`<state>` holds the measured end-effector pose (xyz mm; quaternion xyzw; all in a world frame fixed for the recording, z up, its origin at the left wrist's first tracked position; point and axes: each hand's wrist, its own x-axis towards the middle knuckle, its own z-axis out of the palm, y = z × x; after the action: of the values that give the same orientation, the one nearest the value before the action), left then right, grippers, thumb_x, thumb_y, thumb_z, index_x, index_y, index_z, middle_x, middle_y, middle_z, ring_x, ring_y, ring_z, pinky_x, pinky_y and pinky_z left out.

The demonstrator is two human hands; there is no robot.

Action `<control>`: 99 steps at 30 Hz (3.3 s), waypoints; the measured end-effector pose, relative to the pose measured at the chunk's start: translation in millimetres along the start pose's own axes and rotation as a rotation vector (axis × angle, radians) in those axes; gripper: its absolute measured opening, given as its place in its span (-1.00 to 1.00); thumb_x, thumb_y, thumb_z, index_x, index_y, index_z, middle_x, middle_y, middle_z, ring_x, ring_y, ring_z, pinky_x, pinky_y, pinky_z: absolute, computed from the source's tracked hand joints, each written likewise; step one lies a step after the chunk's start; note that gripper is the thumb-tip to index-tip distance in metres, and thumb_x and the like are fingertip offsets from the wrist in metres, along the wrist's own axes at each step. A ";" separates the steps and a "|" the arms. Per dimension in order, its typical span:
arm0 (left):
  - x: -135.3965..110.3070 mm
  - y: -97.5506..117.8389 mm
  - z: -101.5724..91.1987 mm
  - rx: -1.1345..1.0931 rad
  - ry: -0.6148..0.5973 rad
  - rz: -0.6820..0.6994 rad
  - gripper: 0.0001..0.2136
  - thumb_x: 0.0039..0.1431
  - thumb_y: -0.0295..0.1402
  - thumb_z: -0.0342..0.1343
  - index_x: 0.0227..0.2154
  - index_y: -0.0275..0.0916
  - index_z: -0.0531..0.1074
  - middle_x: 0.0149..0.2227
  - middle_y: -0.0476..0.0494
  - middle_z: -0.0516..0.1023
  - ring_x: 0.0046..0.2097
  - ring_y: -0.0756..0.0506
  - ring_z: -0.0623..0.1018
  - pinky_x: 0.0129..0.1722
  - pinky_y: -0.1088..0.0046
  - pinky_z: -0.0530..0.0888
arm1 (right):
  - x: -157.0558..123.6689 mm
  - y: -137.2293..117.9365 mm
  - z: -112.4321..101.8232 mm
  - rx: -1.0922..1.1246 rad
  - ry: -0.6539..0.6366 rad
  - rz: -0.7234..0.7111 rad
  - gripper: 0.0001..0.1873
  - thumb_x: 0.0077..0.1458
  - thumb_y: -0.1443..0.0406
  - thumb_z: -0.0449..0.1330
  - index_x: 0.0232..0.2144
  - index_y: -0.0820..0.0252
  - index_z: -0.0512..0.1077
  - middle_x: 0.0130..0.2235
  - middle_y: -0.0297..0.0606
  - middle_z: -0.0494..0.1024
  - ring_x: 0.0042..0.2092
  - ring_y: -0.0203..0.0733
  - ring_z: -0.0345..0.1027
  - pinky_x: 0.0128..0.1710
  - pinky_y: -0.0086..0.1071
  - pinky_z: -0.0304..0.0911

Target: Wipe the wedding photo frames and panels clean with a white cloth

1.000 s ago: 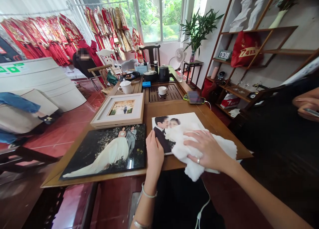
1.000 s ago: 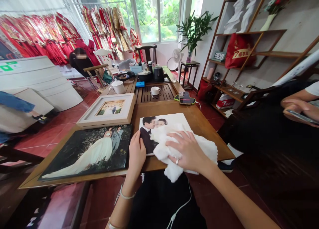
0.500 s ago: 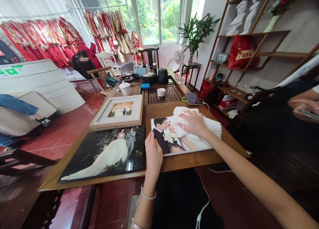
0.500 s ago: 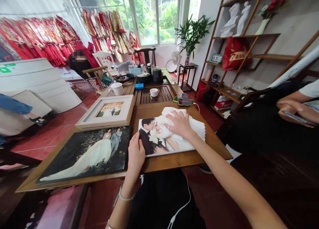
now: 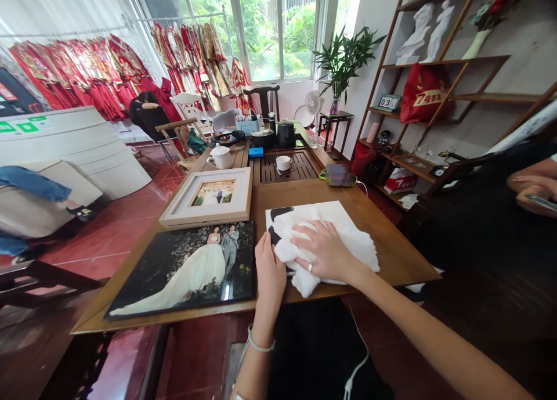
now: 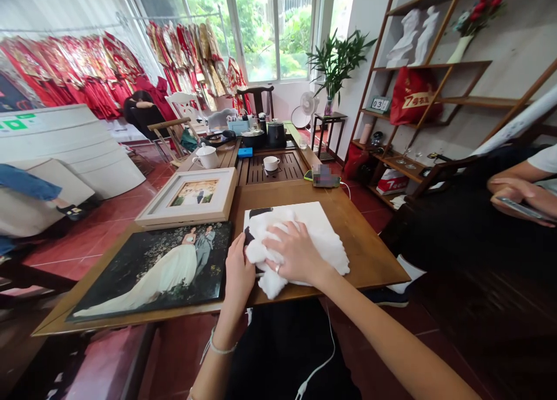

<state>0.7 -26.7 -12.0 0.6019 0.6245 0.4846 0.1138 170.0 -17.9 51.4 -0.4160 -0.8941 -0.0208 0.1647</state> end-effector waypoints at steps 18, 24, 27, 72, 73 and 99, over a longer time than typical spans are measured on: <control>-0.8 5.6 2.9 -0.022 0.034 -0.046 -0.62 0.26 -0.44 -0.15 0.07 -0.33 0.40 0.07 -0.40 0.47 0.15 -0.22 0.44 0.21 0.10 0.32 | 20.5 52.6 -0.5 -0.159 -0.037 0.403 -0.58 0.18 0.04 0.05 0.03 -0.07 0.44 0.18 -0.19 0.37 0.04 0.17 0.19 -0.08 0.01 0.12; -0.4 5.9 3.4 -0.008 0.029 -0.042 -0.62 0.27 -0.44 -0.16 0.07 -0.34 0.39 0.08 -0.41 0.46 0.15 -0.23 0.43 0.21 0.09 0.32 | 71.9 43.1 10.4 -0.139 -0.074 0.373 -0.55 0.17 -0.01 0.04 0.05 -0.09 0.42 0.18 -0.17 0.35 0.07 0.23 0.15 -0.04 0.09 0.08; -0.2 7.2 2.3 -0.005 0.019 -0.043 -0.62 0.27 -0.44 -0.17 0.07 -0.37 0.38 0.08 -0.44 0.46 0.15 -0.25 0.43 0.20 0.08 0.31 | 83.8 29.9 15.3 -0.127 -0.076 0.325 -0.55 0.18 0.00 0.03 0.04 -0.06 0.43 0.19 -0.19 0.35 0.08 0.22 0.14 -0.02 0.11 0.06; -1.6 31.9 -17.9 -0.285 -0.069 -0.274 -0.30 0.32 0.05 -0.30 0.33 -0.37 -0.12 0.28 -0.49 0.25 0.25 -0.26 0.36 0.21 0.15 0.29 | 48.8 -16.4 8.5 0.065 -0.013 0.064 -0.64 0.13 0.06 0.14 -0.08 0.00 0.50 0.18 -0.21 0.38 0.13 0.17 0.13 0.08 0.11 -0.03; -1.7 31.9 -18.1 -0.299 -0.074 -0.284 -0.31 0.32 0.05 -0.30 0.34 -0.35 -0.12 0.26 -0.47 0.28 0.23 -0.25 0.39 0.20 0.15 0.30 | 38.6 -18.1 6.2 0.068 -0.001 0.045 -0.65 0.12 0.06 0.16 -0.09 0.01 0.50 0.16 -0.21 0.39 0.12 0.16 0.14 0.09 0.11 -0.05; -0.7 16.7 -6.4 -0.026 -0.107 -0.053 -0.55 0.29 -0.33 -0.11 0.20 -0.36 0.23 0.22 -0.44 0.35 0.26 -0.27 0.33 0.26 0.02 0.24 | 29.0 119.8 2.0 -0.115 0.020 0.412 -0.54 0.13 0.03 0.09 0.03 -0.02 0.47 0.16 -0.17 0.40 0.08 0.18 0.23 -0.06 -0.01 0.15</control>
<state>6.9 -33.5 3.4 0.6086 0.6268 0.4567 0.1679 242.0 82.0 46.6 -0.5984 -0.7859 -0.0419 0.1501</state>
